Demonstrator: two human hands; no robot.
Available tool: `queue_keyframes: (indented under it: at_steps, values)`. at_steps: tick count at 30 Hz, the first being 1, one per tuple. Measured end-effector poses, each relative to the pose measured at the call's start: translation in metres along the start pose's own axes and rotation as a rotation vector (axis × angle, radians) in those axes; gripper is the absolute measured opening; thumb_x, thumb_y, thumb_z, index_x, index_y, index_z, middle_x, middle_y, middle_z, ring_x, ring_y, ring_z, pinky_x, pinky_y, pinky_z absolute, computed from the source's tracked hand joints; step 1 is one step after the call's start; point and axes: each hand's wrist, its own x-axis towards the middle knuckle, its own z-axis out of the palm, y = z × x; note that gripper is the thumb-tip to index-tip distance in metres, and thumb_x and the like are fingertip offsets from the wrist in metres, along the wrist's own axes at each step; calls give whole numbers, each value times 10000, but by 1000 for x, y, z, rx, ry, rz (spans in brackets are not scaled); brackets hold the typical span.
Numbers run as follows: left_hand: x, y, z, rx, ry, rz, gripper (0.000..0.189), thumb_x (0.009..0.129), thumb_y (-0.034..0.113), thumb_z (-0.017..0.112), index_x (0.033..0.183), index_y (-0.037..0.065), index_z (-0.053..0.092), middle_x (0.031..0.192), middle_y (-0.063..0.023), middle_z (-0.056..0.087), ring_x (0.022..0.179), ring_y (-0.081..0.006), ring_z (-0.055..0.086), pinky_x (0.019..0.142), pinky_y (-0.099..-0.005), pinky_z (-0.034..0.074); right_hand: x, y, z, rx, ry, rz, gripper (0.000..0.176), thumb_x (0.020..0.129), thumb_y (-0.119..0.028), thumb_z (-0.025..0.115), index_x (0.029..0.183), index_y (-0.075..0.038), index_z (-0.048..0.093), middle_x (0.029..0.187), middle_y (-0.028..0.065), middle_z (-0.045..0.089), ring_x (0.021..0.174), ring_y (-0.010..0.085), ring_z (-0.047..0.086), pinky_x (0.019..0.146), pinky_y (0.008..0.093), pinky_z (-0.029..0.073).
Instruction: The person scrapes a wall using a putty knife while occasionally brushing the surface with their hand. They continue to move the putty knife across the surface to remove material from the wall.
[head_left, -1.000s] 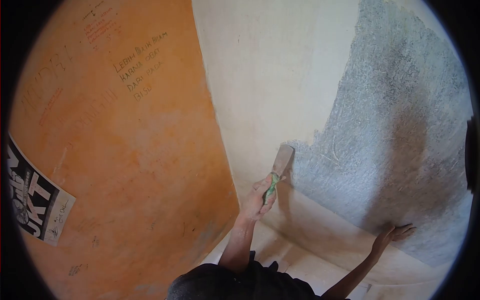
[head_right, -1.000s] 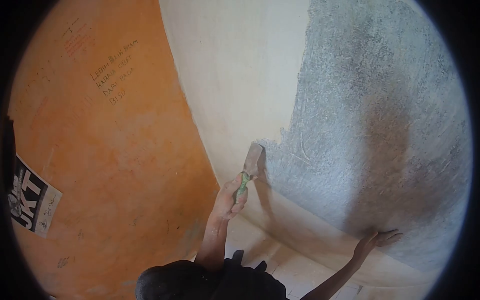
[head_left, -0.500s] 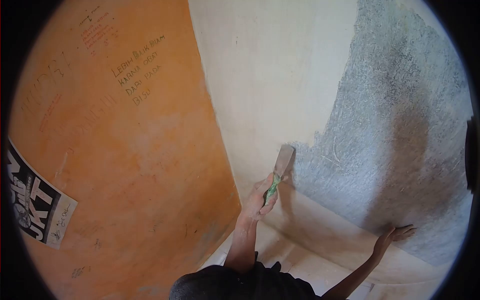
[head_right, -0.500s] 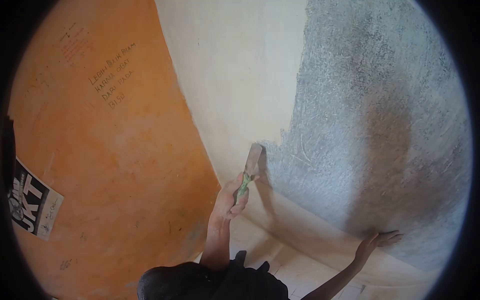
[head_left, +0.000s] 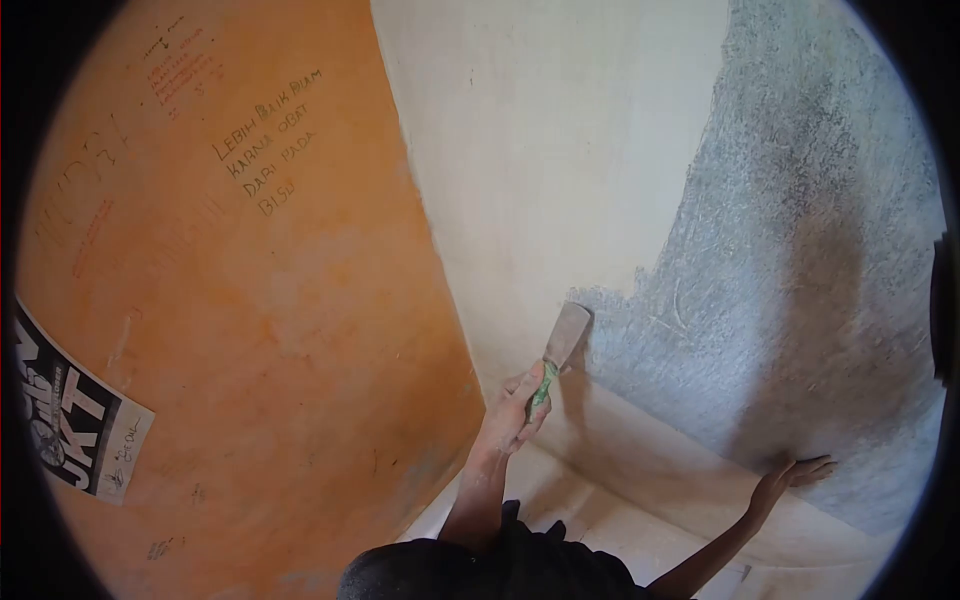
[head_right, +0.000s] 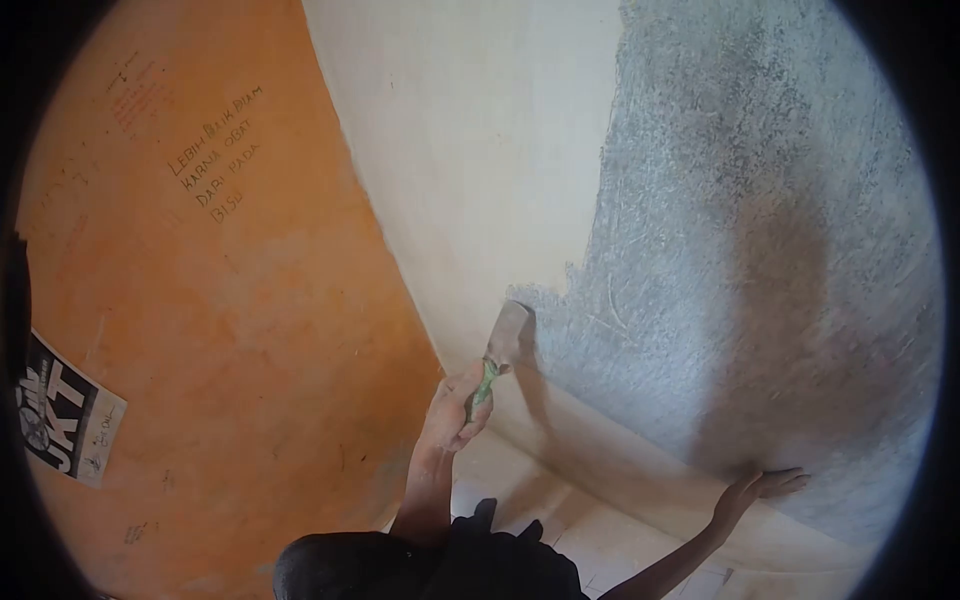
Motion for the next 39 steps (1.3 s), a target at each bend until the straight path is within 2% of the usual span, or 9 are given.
queue_keyframes:
  at_steps: [7, 10, 16, 19, 21, 28, 30, 37, 39]
  values:
    - [3, 6, 7, 182, 61, 22, 445, 972, 444, 471, 908, 30, 622, 498, 16, 445, 315, -42, 299, 297, -208, 195, -3, 11, -2, 17, -35, 14, 800, 961, -600, 210, 1476, 5, 122, 1532, 260, 34, 1412, 416, 73, 1125, 509, 128]
    - [7, 7, 8, 119, 68, -15, 506, 987, 429, 438, 1069, -33, 629, 480, 11, 437, 304, -42, 309, 288, -201, 189, -7, -1, -4, 14, -44, 26, 800, 961, -599, 211, 1476, 6, 121, 1532, 260, 33, 1411, 417, 75, 1125, 507, 131]
    - [1, 15, 11, 122, 42, 39, 456, 958, 477, 482, 906, 47, 625, 508, 15, 462, 318, -35, 315, 303, -205, 200, -5, -6, -2, 16, -84, 50, 799, 962, -598, 213, 1476, 6, 119, 1531, 261, 31, 1410, 418, 79, 1125, 504, 137]
    - [8, 31, 24, 197, 76, -26, 508, 992, 445, 412, 1048, -11, 629, 499, 23, 447, 307, -42, 298, 289, -198, 198, 0, -8, -1, 12, -96, 65, 799, 962, -598, 213, 1476, 6, 119, 1531, 262, 29, 1410, 418, 80, 1125, 502, 140]
    - [18, 52, 45, 144, 36, 178, 506, 991, 449, 412, 1049, -2, 633, 479, 29, 428, 304, -41, 283, 292, -202, 192, -2, -14, -4, 14, -104, 74, 799, 962, -597, 214, 1476, 6, 118, 1531, 262, 29, 1410, 419, 82, 1124, 501, 142]
    - [4, -1, 3, 159, 53, 24, 494, 988, 439, 431, 1050, -4, 640, 473, 36, 416, 314, -36, 286, 295, -210, 180, -4, -22, -4, 35, -95, 92, 798, 963, -596, 216, 1476, 7, 116, 1531, 263, 26, 1409, 420, 86, 1124, 497, 149]
    - [3, 23, 19, 155, 12, 50, 424, 984, 432, 452, 886, 56, 623, 498, 32, 434, 336, -29, 289, 316, -193, 198, -4, -15, -3, 36, -127, 97, 798, 963, -596, 217, 1476, 7, 116, 1531, 263, 25, 1408, 420, 87, 1124, 496, 151]
    - [6, 33, 27, 171, 37, 221, 391, 989, 397, 461, 868, 58, 615, 508, 32, 437, 347, -26, 304, 322, -194, 209, -2, 2, -1, 47, -201, 125, 797, 964, -595, 219, 1476, 8, 114, 1530, 264, 22, 1407, 421, 91, 1123, 492, 158]
    - [-1, 13, 15, 136, 123, 43, 387, 988, 396, 464, 899, 54, 621, 519, 28, 441, 350, -26, 309, 323, -194, 216, -10, -1, 0, 59, -191, 140, 797, 964, -594, 220, 1476, 8, 113, 1530, 265, 22, 1407, 422, 92, 1123, 490, 160]
